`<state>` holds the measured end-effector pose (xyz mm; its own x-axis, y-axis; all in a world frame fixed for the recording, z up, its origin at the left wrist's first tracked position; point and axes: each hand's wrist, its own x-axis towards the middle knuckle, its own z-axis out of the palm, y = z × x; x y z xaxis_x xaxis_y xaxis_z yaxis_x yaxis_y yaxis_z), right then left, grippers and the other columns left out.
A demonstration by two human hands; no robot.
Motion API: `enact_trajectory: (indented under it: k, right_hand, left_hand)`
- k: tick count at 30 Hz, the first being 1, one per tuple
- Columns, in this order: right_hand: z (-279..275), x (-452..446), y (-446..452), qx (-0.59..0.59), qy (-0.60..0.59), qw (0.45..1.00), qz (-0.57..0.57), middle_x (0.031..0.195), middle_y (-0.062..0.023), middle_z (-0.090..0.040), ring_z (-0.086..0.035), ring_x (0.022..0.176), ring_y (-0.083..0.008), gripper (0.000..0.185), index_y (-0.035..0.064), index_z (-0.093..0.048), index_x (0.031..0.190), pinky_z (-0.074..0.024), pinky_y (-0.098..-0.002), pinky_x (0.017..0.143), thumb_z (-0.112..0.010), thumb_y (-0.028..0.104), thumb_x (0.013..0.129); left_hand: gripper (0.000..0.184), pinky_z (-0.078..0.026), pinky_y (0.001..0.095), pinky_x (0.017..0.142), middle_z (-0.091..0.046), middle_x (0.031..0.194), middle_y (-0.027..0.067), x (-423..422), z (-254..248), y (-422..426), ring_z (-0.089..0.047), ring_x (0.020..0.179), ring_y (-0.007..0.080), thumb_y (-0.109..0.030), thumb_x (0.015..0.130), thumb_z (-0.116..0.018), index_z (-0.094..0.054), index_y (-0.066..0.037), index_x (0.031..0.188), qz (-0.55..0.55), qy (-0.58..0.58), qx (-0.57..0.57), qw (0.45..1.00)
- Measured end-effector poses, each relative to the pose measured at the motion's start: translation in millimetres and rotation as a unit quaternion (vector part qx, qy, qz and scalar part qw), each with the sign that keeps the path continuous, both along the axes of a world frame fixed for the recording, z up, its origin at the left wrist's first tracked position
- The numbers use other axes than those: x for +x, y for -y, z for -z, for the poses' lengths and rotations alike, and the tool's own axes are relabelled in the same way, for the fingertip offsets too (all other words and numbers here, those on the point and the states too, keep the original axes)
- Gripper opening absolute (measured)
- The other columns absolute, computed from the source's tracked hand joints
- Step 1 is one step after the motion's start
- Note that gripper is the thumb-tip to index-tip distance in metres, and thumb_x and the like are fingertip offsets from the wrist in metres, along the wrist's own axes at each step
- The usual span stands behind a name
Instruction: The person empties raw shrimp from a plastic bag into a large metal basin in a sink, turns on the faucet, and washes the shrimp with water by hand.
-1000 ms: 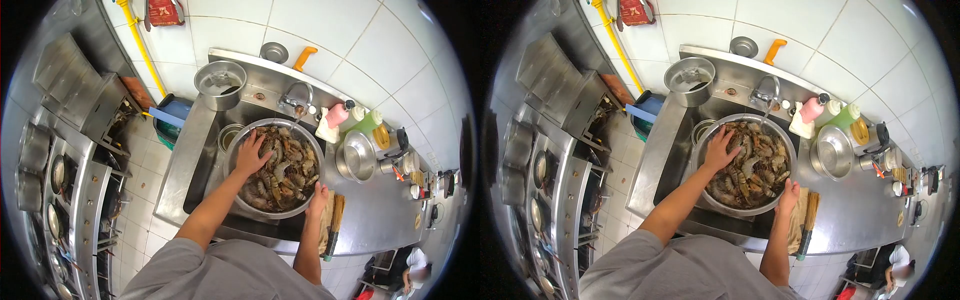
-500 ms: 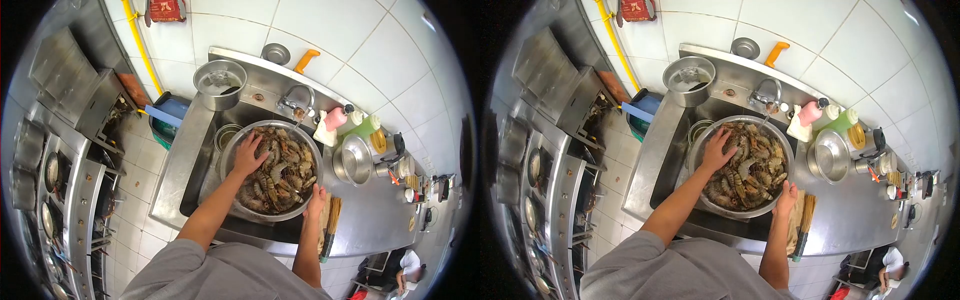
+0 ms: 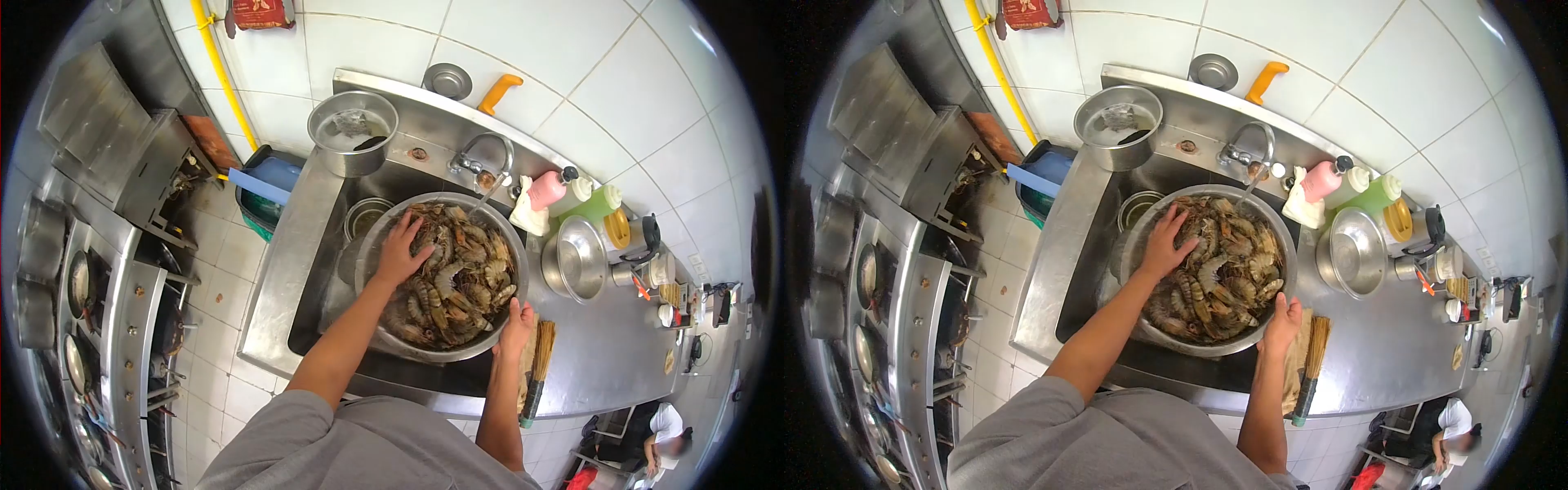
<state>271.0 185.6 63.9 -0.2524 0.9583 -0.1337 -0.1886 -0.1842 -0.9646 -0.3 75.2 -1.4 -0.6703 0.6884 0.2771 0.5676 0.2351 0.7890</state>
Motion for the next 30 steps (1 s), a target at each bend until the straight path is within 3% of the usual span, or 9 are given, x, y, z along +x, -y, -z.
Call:
enact_trajectory:
  k: [17, 30]
  right_hand:
    - [-17.4, -10.7, 4.3, 0.062, 0.047, 0.997, 0.003, 0.099, -0.0057, -0.066, -0.06, 0.089, -0.0134, 0.012, 0.0032, -0.058, 0.106, -0.0493, -0.0287, 0.082, -0.063, 0.012, 0.098]
    - [-34.2, -20.7, 14.1, 0.081, 0.056, 0.995, 0.003, 0.102, -0.0072, -0.065, -0.061, 0.091, -0.0141, 0.011, 0.0028, -0.056, 0.11, -0.0496, -0.0288, 0.084, -0.058, 0.009, 0.1]
  left_hand:
    - [0.071, -0.033, 0.0519, 0.113, -0.032, 0.158, 0.0137, -3.0, 21.3, -1.1, -0.035, 0.142, 0.0378, -0.053, 0.092, -0.063, -0.043, -0.015, 0.149, 0.007, 0.079, 0.039, 0.996]
    - [0.069, -0.032, 0.0503, 0.115, -0.031, 0.159, 0.0125, -3.2, 22.3, -2.6, -0.032, 0.144, 0.0362, -0.05, 0.093, -0.063, -0.043, -0.016, 0.15, 0.013, 0.128, 0.032, 0.991]
